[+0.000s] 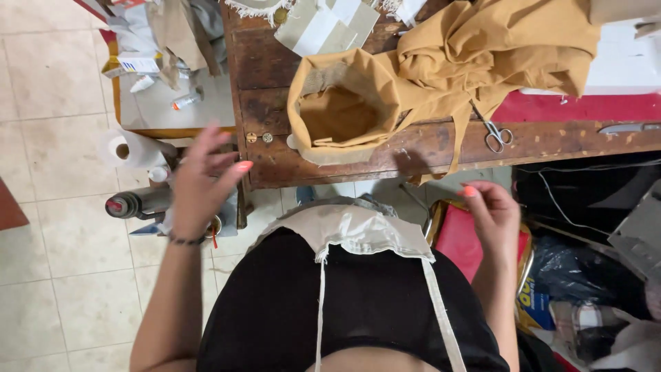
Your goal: The person cuts a circular piece from a tan fabric using scissors, then folds and inserts it into a burlap bag. They apply glue to a small round object and attach it to the bag's edge.
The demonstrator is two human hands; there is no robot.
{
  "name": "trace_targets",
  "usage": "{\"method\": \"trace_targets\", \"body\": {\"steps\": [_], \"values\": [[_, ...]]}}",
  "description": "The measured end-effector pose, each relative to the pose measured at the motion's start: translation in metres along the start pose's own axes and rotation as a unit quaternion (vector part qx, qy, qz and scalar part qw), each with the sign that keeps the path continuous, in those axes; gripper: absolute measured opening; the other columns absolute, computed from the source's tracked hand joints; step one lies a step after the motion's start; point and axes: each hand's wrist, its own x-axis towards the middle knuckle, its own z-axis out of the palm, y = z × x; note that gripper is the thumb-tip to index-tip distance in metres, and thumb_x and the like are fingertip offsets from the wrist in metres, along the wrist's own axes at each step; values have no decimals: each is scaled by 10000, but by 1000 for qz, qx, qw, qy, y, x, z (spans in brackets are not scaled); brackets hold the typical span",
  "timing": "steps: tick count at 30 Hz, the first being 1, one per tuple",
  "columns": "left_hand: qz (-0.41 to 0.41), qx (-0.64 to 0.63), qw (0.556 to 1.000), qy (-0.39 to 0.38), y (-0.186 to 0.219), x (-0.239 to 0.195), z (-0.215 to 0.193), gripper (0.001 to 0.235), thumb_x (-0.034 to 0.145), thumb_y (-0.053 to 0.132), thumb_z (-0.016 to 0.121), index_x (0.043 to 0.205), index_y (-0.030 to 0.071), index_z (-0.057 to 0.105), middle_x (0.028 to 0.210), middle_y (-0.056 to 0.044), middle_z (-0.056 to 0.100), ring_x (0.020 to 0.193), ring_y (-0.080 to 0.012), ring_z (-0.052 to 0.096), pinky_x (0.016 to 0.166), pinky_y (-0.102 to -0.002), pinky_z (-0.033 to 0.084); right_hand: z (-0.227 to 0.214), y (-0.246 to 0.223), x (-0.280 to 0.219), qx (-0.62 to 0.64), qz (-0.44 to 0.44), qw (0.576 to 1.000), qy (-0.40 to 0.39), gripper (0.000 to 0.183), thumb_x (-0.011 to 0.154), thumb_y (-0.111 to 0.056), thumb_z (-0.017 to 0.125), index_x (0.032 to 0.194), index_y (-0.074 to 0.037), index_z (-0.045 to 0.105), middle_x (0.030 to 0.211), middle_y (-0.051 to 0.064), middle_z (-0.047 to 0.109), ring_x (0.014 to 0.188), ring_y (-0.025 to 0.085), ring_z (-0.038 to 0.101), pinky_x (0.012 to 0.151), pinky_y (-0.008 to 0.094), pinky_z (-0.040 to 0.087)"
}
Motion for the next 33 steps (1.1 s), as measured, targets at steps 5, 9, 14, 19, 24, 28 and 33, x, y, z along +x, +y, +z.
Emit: {"method": "trace_targets", "body": {"steps": [5,9,14,19,24,28,33], "values": [[-109,-183,974,-74,-80,9,81,974,845,69,854,1602,21,244,1558,-380,320,1281,-510,546,1070,-547,494,33,-24,46,-13,-162,980,-117,219,1011,-46,696,1218,25,694,1091,252,697,1083,326,676,954,490,533],[-99,-189,976,-53,-80,16,117,963,883,150,888,1608,52,262,1537,-321,364,1258,-394,578,1066,-501,517,66,-48,110,-100,-412,889,-173,489,967,62,679,1433,-54,592,1345,212,588,1286,463,555,1083,558,438],[-54,-122,988,-79,-63,2,132,762,952,157,711,1578,68,286,1477,-120,547,1346,-234,555,1155,-399,482,77,-112,140,-288,-617,694,-235,445,950,-22,766,1350,-195,679,1535,119,552,1405,356,497,1137,534,406],[-52,-116,992,-18,-46,-16,154,656,957,120,694,1532,134,377,1464,-85,572,1369,-228,539,1160,-414,458,96,-107,172,-361,-726,546,-212,87,988,-324,722,921,-270,734,1069,-130,721,1384,218,590,1079,369,374],[-52,-237,970,-16,-64,-16,169,873,945,20,714,1620,162,180,1528,-119,547,1387,-259,541,1227,-432,414,88,-107,147,-381,-732,535,-185,171,937,-112,721,845,-219,626,720,-25,609,793,216,647,1178,500,375],[-50,-264,963,-18,-63,-2,178,893,940,-82,651,1630,182,150,1537,-131,530,1267,-211,607,1121,-418,530,79,-87,135,-370,-719,561,-173,192,950,-49,719,879,-217,661,747,-40,622,856,191,687,1242,529,309],[-28,-189,981,41,-127,13,171,820,967,50,752,1601,211,258,1625,-280,318,1427,-372,508,1159,-430,459,58,-88,114,-261,-684,657,-180,28,1114,-131,730,1092,-139,714,1021,2,704,1163,226,695,1197,447,298]]}}
